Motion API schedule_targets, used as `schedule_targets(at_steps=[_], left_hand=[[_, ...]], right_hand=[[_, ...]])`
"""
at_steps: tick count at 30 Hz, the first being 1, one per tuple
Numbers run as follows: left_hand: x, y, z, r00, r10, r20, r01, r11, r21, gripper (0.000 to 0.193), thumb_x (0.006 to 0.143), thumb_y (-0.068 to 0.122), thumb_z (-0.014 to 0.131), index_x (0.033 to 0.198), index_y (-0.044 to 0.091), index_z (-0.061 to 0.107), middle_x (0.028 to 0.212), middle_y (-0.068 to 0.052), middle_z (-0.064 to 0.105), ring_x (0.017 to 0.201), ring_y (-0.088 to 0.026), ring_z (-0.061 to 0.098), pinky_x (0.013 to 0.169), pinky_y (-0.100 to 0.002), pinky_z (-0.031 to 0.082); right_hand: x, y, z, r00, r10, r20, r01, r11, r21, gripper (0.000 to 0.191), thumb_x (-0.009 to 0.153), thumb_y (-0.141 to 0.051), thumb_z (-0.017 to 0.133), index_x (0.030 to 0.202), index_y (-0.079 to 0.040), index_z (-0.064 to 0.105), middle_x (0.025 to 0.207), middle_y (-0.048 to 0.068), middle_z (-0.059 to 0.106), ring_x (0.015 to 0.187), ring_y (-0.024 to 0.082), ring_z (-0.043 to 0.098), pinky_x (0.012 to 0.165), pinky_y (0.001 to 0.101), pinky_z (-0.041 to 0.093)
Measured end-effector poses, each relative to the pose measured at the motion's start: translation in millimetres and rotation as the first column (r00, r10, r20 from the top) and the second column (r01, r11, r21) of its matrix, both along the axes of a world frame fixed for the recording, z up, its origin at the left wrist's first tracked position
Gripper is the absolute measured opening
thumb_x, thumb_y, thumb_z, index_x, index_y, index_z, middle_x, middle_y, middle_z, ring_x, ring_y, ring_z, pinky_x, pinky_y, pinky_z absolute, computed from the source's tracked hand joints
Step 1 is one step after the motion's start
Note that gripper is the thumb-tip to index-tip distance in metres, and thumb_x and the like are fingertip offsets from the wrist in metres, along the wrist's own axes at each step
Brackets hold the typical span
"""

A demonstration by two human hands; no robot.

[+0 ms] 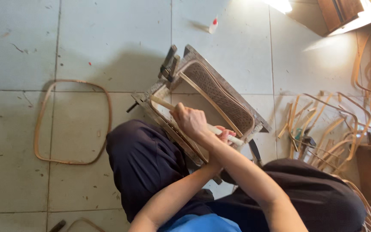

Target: The person applies glue to the edge of a partially woven basket, then inserts and secures thin wooden strips into the basket frame using a hammer and chisel. They repeatedly adjust and tap the strips to fit them into place.

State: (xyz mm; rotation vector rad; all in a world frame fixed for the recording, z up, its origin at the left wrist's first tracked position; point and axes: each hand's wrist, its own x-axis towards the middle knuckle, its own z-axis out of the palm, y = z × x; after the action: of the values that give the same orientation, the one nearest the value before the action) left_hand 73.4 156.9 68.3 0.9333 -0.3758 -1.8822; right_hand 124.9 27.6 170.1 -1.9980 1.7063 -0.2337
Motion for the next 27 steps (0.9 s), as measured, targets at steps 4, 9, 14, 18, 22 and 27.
schedule_targets(at_steps=[4,9,14,18,22,27], left_hand=[[-2.8,-11.9,22.1,0.584,0.355,0.730,0.257,0.772,-0.581,0.018,0.109,0.017,0.057,0.122,0.005,0.059,0.107,-0.015,0.070,0.099,-0.033,0.066,0.084,-0.044,0.052],[20.2,-64.5,50.0,0.510,0.498,0.702,0.359,0.618,-0.699,0.017,0.109,0.025,0.056,0.119,0.015,0.065,0.093,-0.008,0.062,0.082,-0.025,0.062,0.069,-0.042,0.050],[34.4,-79.1,65.4,0.367,0.591,0.718,0.526,0.505,-0.684,0.027,0.105,0.040,0.055,0.115,0.019,0.069,0.087,-0.002,0.058,0.085,-0.022,0.059,0.079,-0.041,0.044],[37.4,-76.2,60.3,0.300,0.554,0.777,0.584,0.537,-0.608,0.029,0.099,0.048,0.059,0.113,0.025,0.072,0.080,0.002,0.058,0.079,-0.020,0.058,0.078,-0.040,0.042],[38.5,-77.1,55.8,0.320,0.566,0.759,0.591,0.507,-0.627,0.028,0.101,0.045,0.059,0.113,0.023,0.072,0.082,0.001,0.057,0.082,-0.019,0.058,0.081,-0.040,0.043],[36.7,-75.6,61.2,0.429,0.481,0.765,0.580,0.502,-0.641,0.027,0.100,0.042,0.063,0.113,0.021,0.072,0.086,0.004,0.065,0.077,-0.017,0.060,0.086,-0.039,0.045]], right_hand=[[-63.7,2.4,58.2,0.946,0.071,0.317,0.029,0.954,-0.300,0.025,0.105,-0.028,0.062,0.095,-0.005,0.058,0.069,0.009,0.060,0.054,0.024,0.056,0.051,0.0398,0.048],[-175.8,3.5,165.3,0.988,-0.056,0.144,0.121,0.857,-0.500,0.020,0.092,-0.016,0.074,0.105,-0.004,0.065,0.105,0.011,0.075,0.088,0.029,0.069,0.068,0.0354,0.058],[-244.0,53.6,207.4,0.835,-0.280,0.474,0.380,0.916,-0.128,0.017,0.095,-0.015,0.069,0.105,-0.001,0.068,0.113,0.006,0.073,0.089,0.015,0.073,0.076,0.0300,0.062],[-267.3,99.7,193.3,0.743,-0.356,0.566,0.453,0.891,-0.035,0.025,0.095,-0.013,0.069,0.119,-0.005,0.070,0.104,0.003,0.077,0.092,0.009,0.071,0.084,0.0262,0.059],[-277.8,123.4,169.8,0.666,-0.417,0.618,0.518,0.855,0.019,0.027,0.091,-0.010,0.074,0.118,-0.005,0.073,0.101,0.003,0.077,0.093,0.009,0.071,0.083,0.0254,0.058],[-290.5,119.0,133.7,0.590,-0.391,0.707,0.530,0.847,0.027,0.027,0.089,-0.011,0.076,0.115,-0.004,0.073,0.100,0.004,0.078,0.093,0.009,0.072,0.084,0.0261,0.060]])
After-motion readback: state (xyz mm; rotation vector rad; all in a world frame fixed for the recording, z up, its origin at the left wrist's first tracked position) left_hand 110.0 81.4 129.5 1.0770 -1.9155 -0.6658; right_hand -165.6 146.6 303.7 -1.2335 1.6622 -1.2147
